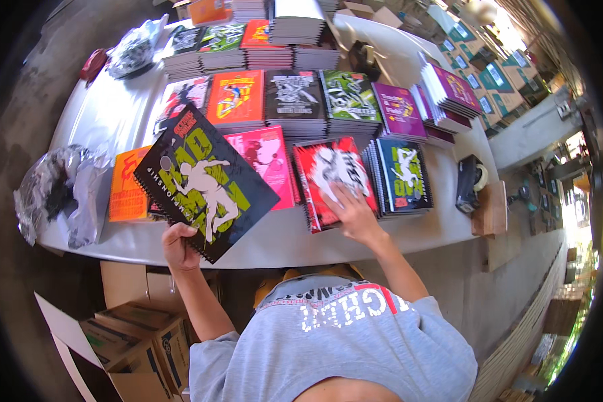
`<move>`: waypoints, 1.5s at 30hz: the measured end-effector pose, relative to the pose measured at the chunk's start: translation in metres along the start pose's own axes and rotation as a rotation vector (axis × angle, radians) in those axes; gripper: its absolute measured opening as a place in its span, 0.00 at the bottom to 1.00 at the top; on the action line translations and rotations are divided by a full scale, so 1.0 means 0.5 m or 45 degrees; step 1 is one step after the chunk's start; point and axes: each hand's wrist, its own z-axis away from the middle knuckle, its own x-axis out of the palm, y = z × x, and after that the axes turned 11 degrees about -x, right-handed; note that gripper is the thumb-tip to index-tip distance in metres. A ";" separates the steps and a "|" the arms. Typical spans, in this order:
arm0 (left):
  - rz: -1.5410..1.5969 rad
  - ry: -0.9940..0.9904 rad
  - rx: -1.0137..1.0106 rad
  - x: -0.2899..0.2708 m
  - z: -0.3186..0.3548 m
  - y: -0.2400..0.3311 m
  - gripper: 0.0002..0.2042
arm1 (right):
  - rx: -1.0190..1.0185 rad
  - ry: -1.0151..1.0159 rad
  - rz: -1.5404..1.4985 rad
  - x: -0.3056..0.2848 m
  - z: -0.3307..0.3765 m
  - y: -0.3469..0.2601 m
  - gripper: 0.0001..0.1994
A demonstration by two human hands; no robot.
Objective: The person sorts various spiral-bound notebooks on a table by their cover art, organizing them into stacks before picking up groups of sorted notebooks and placing them into a cardboard box.
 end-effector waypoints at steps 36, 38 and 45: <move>0.430 0.475 0.486 -0.183 0.328 -0.163 0.23 | -0.975 -0.526 -1.029 -0.025 -0.388 -0.405 0.25; 0.517 0.627 0.566 -0.179 0.340 -0.166 0.23 | -0.713 0.321 -0.487 0.070 -0.483 -0.384 0.21; 0.292 0.189 0.824 -0.254 0.429 -0.158 0.27 | -0.499 0.169 -0.569 0.121 -0.463 -0.360 0.19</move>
